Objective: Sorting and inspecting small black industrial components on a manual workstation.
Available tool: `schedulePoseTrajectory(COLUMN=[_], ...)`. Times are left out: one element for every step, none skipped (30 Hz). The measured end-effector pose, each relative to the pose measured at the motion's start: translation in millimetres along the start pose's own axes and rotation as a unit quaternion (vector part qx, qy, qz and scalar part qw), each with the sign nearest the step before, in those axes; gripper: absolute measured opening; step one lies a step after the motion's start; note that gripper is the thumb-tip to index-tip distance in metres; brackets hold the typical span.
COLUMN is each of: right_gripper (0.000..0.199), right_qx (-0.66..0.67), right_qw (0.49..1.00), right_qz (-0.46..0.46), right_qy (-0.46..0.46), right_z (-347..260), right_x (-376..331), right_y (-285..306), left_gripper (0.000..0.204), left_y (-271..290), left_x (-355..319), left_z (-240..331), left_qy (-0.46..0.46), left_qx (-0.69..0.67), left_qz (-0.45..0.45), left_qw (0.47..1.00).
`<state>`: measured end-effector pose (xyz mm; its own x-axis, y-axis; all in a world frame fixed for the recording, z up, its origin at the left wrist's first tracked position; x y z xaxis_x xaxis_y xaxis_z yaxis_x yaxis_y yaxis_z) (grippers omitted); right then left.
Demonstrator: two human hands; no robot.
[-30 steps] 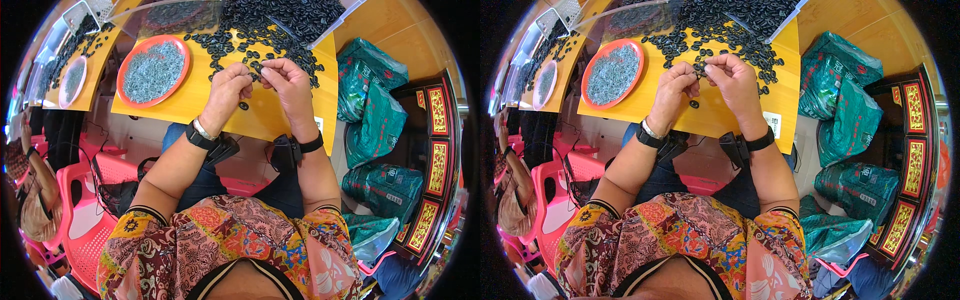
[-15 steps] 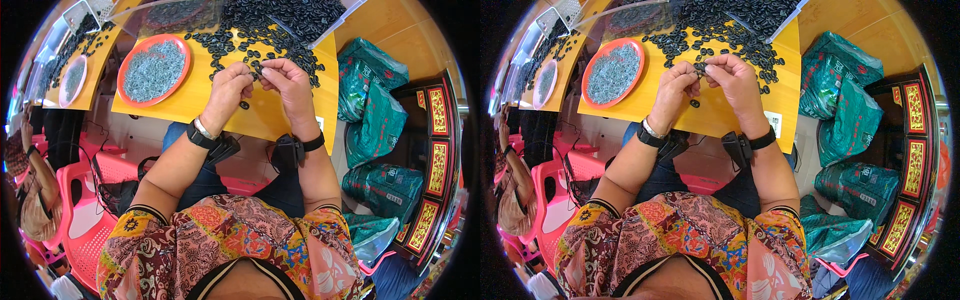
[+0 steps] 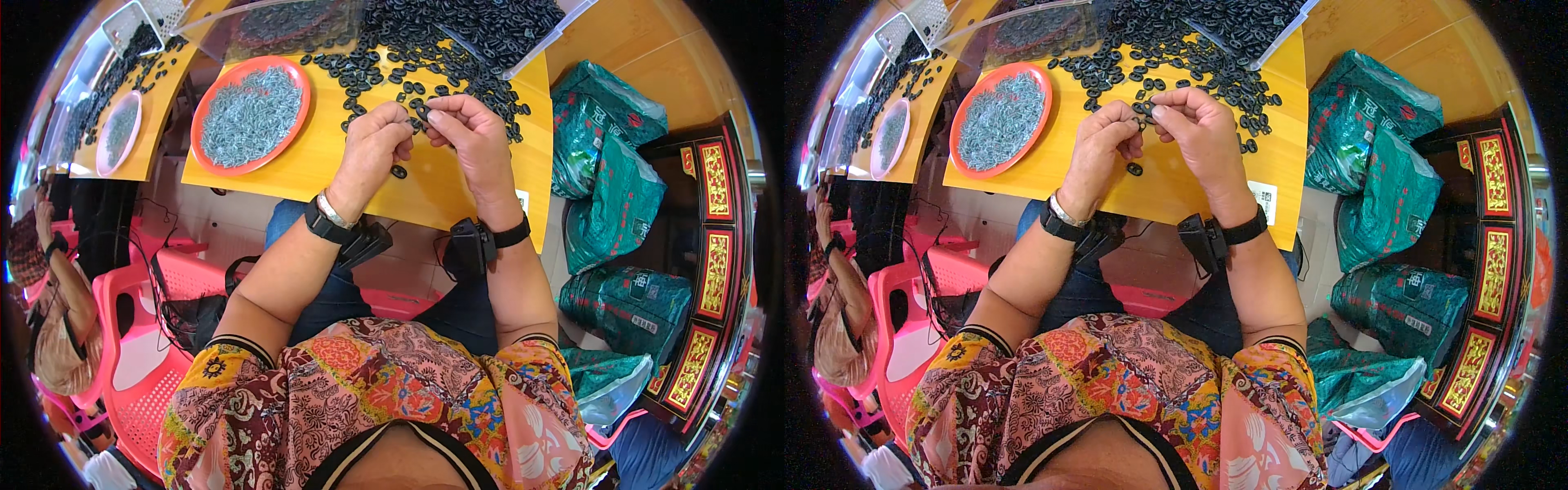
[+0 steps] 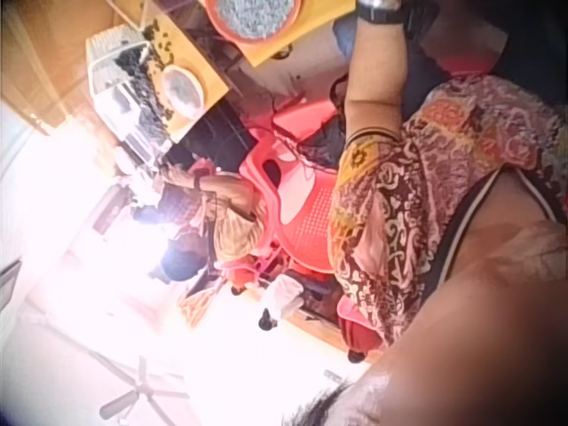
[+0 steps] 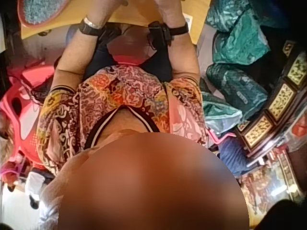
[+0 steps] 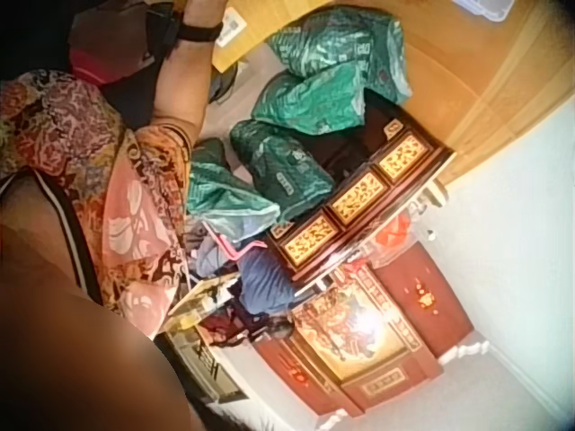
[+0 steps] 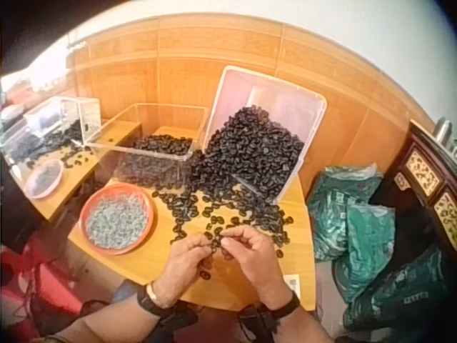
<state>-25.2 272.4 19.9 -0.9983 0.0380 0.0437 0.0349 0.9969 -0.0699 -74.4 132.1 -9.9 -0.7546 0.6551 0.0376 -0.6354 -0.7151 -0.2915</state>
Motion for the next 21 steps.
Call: schedulePoseTrajectory(right_gripper=[0.015, 0.015, 0.015, 0.015, 0.015, 0.014, 0.012, 0.012, 0.011, 0.010, 0.010, 0.010, 0.009, 0.009, 0.010, 0.010, 0.010, 0.010, 0.011, 0.011, 0.011], right_qx=[-0.002, -0.002, -0.006, -0.010, -0.010, -0.052, -0.093, -0.092, -0.152, -0.210, -0.210, -0.230, -0.249, -0.249, -0.255, -0.261, -0.261, -0.262, -0.264, -0.264, -0.264], right_qw=[1.000, 1.000, 1.000, 1.000, 1.000, 0.998, 0.995, 0.995, 0.987, 0.974, 0.974, 0.969, 0.963, 0.963, 0.962, 0.960, 0.960, 0.960, 0.960, 0.960, 0.961], right_qz=[0.001, 0.001, 0.000, -0.002, -0.001, 0.009, 0.019, 0.019, 0.028, 0.036, 0.036, 0.036, 0.035, 0.035, 0.032, 0.028, 0.028, 0.024, 0.019, 0.019, 0.017], right_qy=[-0.002, -0.002, 0.003, 0.009, 0.009, 0.022, 0.034, 0.034, 0.053, 0.071, 0.071, 0.082, 0.093, 0.093, 0.098, 0.103, 0.103, 0.096, 0.089, 0.089, 0.086], right_z=[0.2, -0.1, -1.6, -2.5, -2.0, -1.4, -1.4, -1.6, -3.5, -5.0, -4.3, -3.7, -3.3, -2.9, -2.5, -2.1, -1.5, -0.5, 0.4, 1.2, 2.0], right_x=[0.2, 0.4, 0.0, -0.4, -0.7, -0.7, -0.6, -0.8, -1.7, -2.1, -1.8, -2.0, -2.2, -2.1, -1.8, -1.6, -1.7, -1.9, -1.9, -1.9, -1.6], right_y=[-0.5, -1.0, -1.7, -2.3, -2.7, -2.6, -2.9, -4.7, -7.9, -10.3, -11.7, -12.6, -13.1, -12.5, -12.1, -12.0, -12.3, -12.6, -12.8, -12.7, -12.4], left_gripper=[0.011, 0.011, 0.011, 0.011, 0.011, 0.011, 0.011, 0.011, 0.011, 0.011, 0.010, 0.010, 0.010, 0.010, 0.010, 0.010, 0.010, 0.010, 0.010, 0.010, 0.010], left_y=[0.3, 0.7, 0.5, 0.4, 0.3, 0.3, 0.2, 0.1, 0.3, 1.0, 2.1, 2.5, 2.0, 1.1, 0.7, 0.3, -0.5, -1.2, -1.3, -1.6, -1.6], left_x=[0.1, 0.1, -0.2, -0.1, 0.2, 0.7, 0.9, 1.1, 0.8, 0.9, 1.4, 1.7, 1.4, 0.8, 0.1, -0.2, -0.3, -0.4, -0.9, -1.4, -1.3], left_z=[0.1, 0.4, 0.8, 0.4, -0.3, -1.1, -1.1, -0.8, -0.7, -1.2, -2.0, -2.7, -1.7, 0.5, 1.8, 1.8, 1.8, 1.9, 2.7, 3.7, 4.4], left_qy=[0.001, -0.001, -0.003, -0.004, -0.004, -0.003, -0.002, -0.003, -0.004, -0.003, -0.005, -0.006, -0.006, -0.008, -0.010, -0.011, -0.011, -0.011, -0.011, -0.007, -0.003], left_qx=[0.000, 0.005, 0.010, 0.011, 0.008, 0.004, 0.004, 0.002, 0.000, 0.001, -0.008, -0.016, -0.016, -0.015, -0.013, -0.013, -0.017, -0.020, -0.021, -0.028, -0.036], left_qz=[0.000, 0.002, 0.003, 0.002, 0.003, 0.003, 0.003, 0.005, 0.007, 0.007, 0.006, 0.004, 0.003, 0.000, -0.003, -0.003, -0.007, -0.010, -0.010, -0.012, -0.014], left_qw=[1.000, 1.000, 1.000, 1.000, 1.000, 1.000, 1.000, 1.000, 1.000, 1.000, 1.000, 1.000, 1.000, 1.000, 1.000, 1.000, 1.000, 1.000, 1.000, 1.000, 0.999])
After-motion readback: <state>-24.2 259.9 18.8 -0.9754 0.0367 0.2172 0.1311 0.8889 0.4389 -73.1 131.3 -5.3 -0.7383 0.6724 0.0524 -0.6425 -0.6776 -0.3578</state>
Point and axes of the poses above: each hand's wrist, its own x-axis towards the middle knuckle, its own y-axis out of the back of the hand, z = x × y, the point moved 2 cm from there along x, towards the middle knuckle, and after that the axes turned 12 degrees about -z, right-handed, at the moved point
